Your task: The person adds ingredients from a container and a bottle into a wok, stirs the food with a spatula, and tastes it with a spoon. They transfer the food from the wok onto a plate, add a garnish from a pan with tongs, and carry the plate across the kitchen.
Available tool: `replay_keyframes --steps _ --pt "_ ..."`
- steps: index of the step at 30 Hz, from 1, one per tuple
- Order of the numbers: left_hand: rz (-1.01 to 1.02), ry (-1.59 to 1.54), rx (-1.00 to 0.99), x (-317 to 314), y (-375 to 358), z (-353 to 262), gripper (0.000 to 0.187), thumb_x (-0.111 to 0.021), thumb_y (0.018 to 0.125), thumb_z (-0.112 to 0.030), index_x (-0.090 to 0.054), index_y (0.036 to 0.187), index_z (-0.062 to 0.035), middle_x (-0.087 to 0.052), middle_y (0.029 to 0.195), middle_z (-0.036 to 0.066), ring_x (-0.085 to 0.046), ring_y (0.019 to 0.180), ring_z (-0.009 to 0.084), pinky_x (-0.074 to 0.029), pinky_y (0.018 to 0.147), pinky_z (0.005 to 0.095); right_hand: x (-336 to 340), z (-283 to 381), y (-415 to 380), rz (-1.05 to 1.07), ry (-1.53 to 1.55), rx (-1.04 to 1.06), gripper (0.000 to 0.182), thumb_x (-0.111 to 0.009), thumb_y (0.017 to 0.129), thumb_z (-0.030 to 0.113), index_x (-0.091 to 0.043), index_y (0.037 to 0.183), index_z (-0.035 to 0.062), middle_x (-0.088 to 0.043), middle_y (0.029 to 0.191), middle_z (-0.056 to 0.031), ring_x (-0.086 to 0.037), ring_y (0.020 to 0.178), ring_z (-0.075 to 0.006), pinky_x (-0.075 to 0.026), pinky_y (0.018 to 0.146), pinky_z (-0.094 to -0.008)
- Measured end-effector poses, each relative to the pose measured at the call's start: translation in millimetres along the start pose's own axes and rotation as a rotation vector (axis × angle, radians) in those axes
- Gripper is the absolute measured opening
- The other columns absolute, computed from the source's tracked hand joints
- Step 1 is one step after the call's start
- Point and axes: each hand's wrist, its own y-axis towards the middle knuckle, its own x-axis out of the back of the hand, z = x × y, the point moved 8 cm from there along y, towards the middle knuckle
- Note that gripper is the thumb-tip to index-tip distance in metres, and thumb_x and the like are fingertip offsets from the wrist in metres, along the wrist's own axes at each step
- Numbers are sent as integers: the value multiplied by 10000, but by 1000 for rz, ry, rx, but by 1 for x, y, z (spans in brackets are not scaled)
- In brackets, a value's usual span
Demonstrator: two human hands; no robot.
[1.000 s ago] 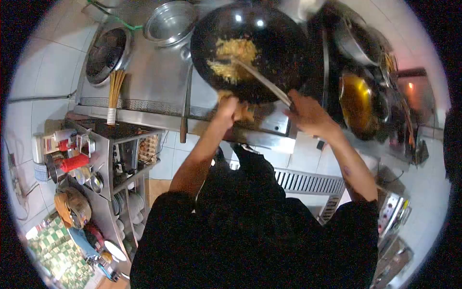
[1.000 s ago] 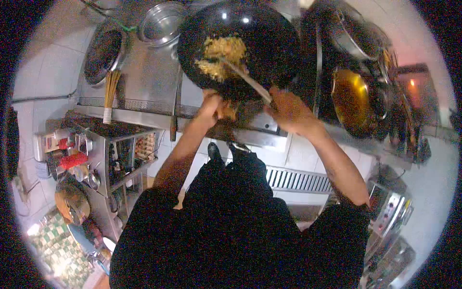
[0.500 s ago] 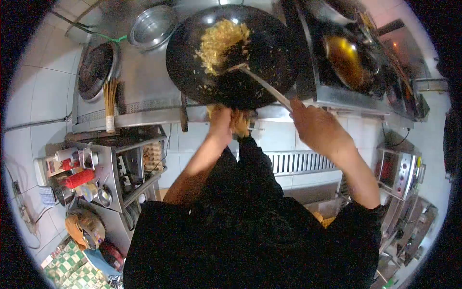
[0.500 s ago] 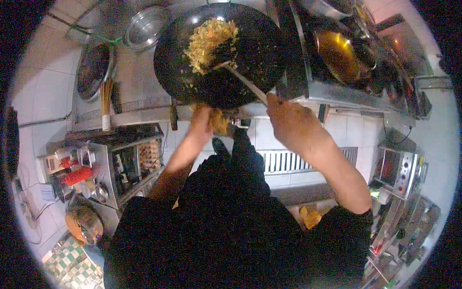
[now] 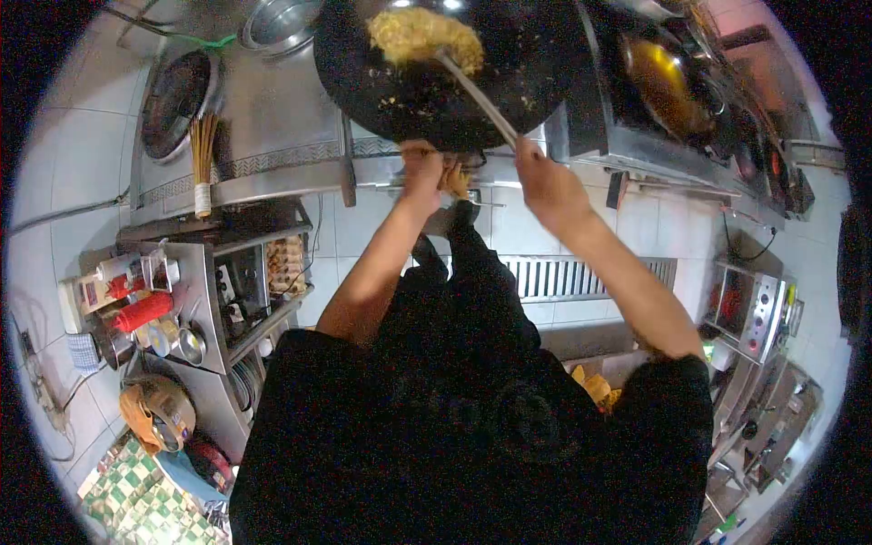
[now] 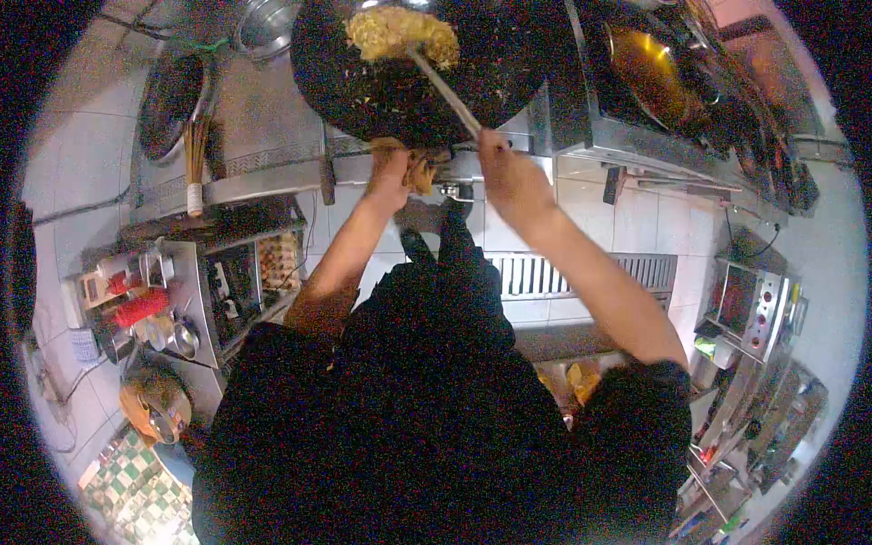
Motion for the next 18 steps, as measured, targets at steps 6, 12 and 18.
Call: replay_keyframes --steps 6,12,18 --pt "151 -580 204 -25 -27 -43 387 -536 1009 -187 -454 1380 -116 -630 1241 59 -654 1057 207 -583 847 399 33 35 -20 -195 -172 304 144 -491 949 49 -445 1064 -23 -650 699 -178 -685 595 -358 -565 508 -423" --pt "-230 -308 18 10 -23 26 306 -506 1009 -233 -522 1292 -117 -639 1111 69 -637 897 207 -560 750 394 62 27 -28 83 -243 154 202 -475 987 102 -442 1145 -19 -665 768 -201 -704 647 -320 -556 503 -412" --pt "-107 -148 194 9 -44 76 359 -529 944 -68 -512 1303 -65 -636 1177 101 -660 1005 252 -586 818 443 -29 -26 0 -165 -52 64 335 -501 999 185 -435 1240 -39 -671 813 -264 -680 668 -404 -537 549 -506"
